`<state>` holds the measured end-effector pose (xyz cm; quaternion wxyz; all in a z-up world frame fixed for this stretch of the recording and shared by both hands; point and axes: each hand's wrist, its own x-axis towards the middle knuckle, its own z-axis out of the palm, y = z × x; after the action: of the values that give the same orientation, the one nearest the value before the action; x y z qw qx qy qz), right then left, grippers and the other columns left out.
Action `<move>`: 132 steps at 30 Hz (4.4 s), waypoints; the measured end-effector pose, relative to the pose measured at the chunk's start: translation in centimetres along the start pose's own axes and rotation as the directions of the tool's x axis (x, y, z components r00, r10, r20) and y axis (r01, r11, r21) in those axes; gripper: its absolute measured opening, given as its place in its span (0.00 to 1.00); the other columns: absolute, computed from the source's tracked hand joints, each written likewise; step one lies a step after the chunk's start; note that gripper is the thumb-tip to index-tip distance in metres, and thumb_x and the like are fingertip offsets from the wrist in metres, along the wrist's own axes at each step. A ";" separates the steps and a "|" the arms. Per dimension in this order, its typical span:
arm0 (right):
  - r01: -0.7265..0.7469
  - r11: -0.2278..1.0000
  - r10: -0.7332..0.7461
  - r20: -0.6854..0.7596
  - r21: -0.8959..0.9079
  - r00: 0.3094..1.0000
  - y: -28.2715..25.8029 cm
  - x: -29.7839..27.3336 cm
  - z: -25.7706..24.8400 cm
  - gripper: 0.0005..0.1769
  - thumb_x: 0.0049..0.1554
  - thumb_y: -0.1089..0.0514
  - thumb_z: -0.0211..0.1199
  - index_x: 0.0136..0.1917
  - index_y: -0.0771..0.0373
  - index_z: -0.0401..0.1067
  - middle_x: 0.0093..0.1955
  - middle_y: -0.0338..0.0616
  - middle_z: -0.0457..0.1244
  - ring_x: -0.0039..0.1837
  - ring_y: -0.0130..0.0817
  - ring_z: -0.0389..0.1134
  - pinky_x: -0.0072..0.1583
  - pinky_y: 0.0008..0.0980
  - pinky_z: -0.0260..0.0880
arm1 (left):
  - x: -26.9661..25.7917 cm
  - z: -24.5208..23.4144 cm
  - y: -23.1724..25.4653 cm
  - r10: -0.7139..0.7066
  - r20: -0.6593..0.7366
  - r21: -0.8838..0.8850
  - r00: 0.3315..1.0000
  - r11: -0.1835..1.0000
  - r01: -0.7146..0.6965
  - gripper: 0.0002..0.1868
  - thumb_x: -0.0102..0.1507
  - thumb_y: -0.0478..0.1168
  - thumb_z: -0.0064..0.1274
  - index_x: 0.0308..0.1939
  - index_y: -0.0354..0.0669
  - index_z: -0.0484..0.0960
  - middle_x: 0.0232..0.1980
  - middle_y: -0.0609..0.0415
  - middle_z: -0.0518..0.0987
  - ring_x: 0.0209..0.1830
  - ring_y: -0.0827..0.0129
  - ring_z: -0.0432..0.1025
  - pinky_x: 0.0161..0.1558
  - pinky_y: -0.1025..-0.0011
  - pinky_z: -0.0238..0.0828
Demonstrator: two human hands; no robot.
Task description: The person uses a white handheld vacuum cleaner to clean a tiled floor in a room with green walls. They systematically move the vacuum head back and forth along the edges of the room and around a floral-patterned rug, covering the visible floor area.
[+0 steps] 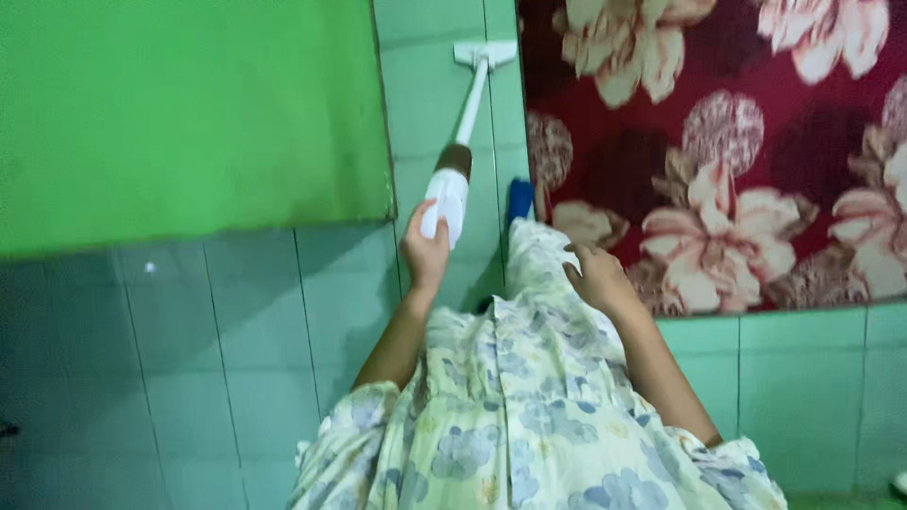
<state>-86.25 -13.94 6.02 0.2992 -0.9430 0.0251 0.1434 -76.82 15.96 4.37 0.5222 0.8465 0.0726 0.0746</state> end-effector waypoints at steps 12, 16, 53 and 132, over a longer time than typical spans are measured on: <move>-0.073 0.996 0.070 0.051 0.053 0.996 0.6 -14.7 3.4 0.19 0.57 0.56 0.63 0.59 0.66 0.73 0.60 0.58 0.67 0.63 0.57 0.67 0.64 0.48 0.67 | -15.2 -5.3 1.0 -0.121 0.046 0.033 0.992 0.992 0.120 0.16 0.63 0.34 0.55 0.56 0.41 0.82 0.51 0.42 0.85 0.54 0.58 0.80 0.57 0.65 0.74; 0.029 0.999 -0.029 -0.003 0.022 1.000 0.5 -16.0 2.2 0.19 0.56 0.57 0.63 0.59 0.67 0.73 0.62 0.59 0.66 0.64 0.58 0.66 0.64 0.49 0.66 | -20.4 -6.5 1.5 -0.049 0.032 -0.006 0.998 0.999 0.049 0.17 0.64 0.32 0.55 0.58 0.37 0.80 0.54 0.40 0.84 0.58 0.58 0.78 0.60 0.64 0.71; -0.097 0.994 0.090 0.138 0.050 0.986 4.9 -21.6 2.3 0.21 0.60 0.53 0.60 0.63 0.64 0.71 0.62 0.56 0.67 0.64 0.56 0.67 0.64 0.48 0.66 | -34.8 -6.7 4.1 -0.332 0.093 0.147 0.939 0.937 0.317 0.19 0.66 0.41 0.53 0.62 0.44 0.78 0.54 0.38 0.83 0.55 0.54 0.78 0.55 0.62 0.72; 0.066 0.994 -0.043 0.239 -0.089 0.970 0.4 -11.5 3.4 0.21 0.60 0.50 0.60 0.64 0.60 0.71 0.59 0.57 0.68 0.61 0.57 0.68 0.63 0.54 0.65 | -25.7 -9.7 1.9 -0.455 -0.008 0.013 0.890 0.890 0.455 0.18 0.67 0.40 0.52 0.61 0.43 0.79 0.53 0.43 0.83 0.47 0.54 0.79 0.49 0.62 0.74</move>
<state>-98.21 -12.72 6.42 0.2580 -0.9328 -0.0435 0.2478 -103.82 18.44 9.10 0.5190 0.8094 0.2705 -0.0482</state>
